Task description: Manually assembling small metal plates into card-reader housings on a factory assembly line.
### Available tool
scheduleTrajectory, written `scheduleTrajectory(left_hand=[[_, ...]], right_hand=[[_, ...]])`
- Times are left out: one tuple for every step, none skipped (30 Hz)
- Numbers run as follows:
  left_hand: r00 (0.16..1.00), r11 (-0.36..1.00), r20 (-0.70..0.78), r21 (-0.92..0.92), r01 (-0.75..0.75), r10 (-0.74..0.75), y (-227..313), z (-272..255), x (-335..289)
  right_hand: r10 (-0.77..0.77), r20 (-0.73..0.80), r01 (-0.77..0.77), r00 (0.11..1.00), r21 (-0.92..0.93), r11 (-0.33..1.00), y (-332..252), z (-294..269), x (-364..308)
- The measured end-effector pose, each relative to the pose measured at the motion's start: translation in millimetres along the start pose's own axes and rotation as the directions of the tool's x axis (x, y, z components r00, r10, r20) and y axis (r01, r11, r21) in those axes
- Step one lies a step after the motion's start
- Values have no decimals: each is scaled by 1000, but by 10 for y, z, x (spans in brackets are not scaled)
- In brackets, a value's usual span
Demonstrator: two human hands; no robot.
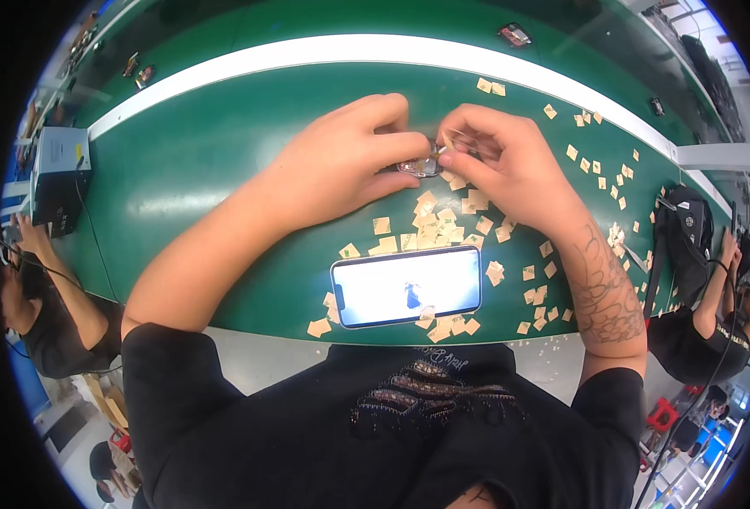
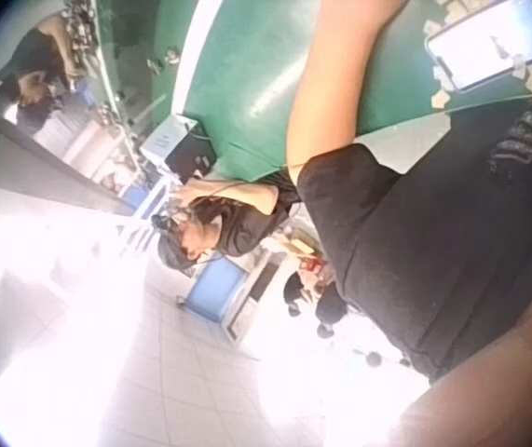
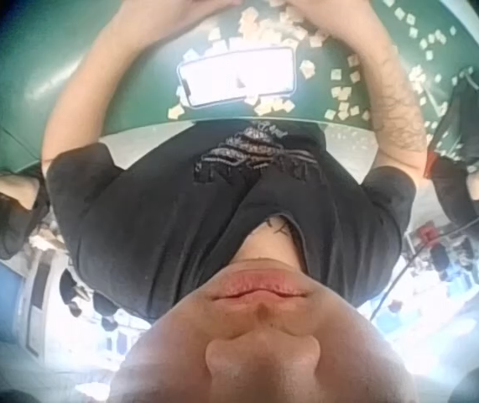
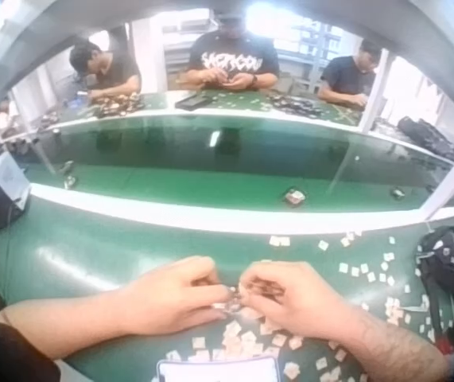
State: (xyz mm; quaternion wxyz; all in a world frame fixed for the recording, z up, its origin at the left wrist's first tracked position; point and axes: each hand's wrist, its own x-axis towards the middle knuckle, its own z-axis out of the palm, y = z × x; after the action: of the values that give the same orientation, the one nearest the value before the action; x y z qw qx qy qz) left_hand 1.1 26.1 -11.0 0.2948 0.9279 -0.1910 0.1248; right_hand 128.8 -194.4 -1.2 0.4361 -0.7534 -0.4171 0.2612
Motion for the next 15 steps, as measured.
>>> scheduleTrajectory(left_hand=[[1000,1000,-1,0,4,-4,9,0,-3],[1000,1000,0,6,-1,1,19,-1,-6],[1000,1000,2,12,-7,7,19,2,-9],[1000,1000,1,11,-4,4,14,5,-13],[1000,999,-8,24,-21,21,7,9,-16],[999,999,-16,38,-36,37,5,11,-22],[999,999,-18,37,-33,34,7,12,-26],[999,999,-12,41,-33,33,11,12,-28],[999,998,-6,45,-33,34,16,10,-26],[999,999,-8,44,-31,31,17,12,-24],[999,998,-12,52,-41,42,16,15,-21],[999,997,-16,60,-51,52,15,23,-20],[999,997,-17,58,-47,48,17,24,-17],[998,996,-31,64,-58,60,21,20,-14],[996,995,-45,69,-69,72,22,22,-12]], right_hand=[[-37,26,35,999,57,998,46,-27,-3],[-37,30,36,999,57,998,55,-59,-14],[-27,60,24,998,45,999,58,-93,-19],[-16,90,13,996,32,999,50,-117,-21],[-15,93,13,996,32,999,23,-138,-23],[11,121,-10,993,-3,1000,-19,-159,-25],[38,148,-32,988,-38,999,-55,-171,-27],[39,151,-33,988,-39,999,-83,-173,-33],[-19,114,31,993,-106,994,-114,-175,-41],[-80,81,93,993,-175,980,-130,-170,-49],[-79,84,92,993,-175,980,-124,-147,-52],[-174,47,181,984,-231,956,-103,-108,-55],[-270,16,263,963,-288,921,-95,-73,-55],[-269,20,263,963,-286,921,-114,-42,-50],[-277,8,266,961,-300,916,-143,-7,-47]])
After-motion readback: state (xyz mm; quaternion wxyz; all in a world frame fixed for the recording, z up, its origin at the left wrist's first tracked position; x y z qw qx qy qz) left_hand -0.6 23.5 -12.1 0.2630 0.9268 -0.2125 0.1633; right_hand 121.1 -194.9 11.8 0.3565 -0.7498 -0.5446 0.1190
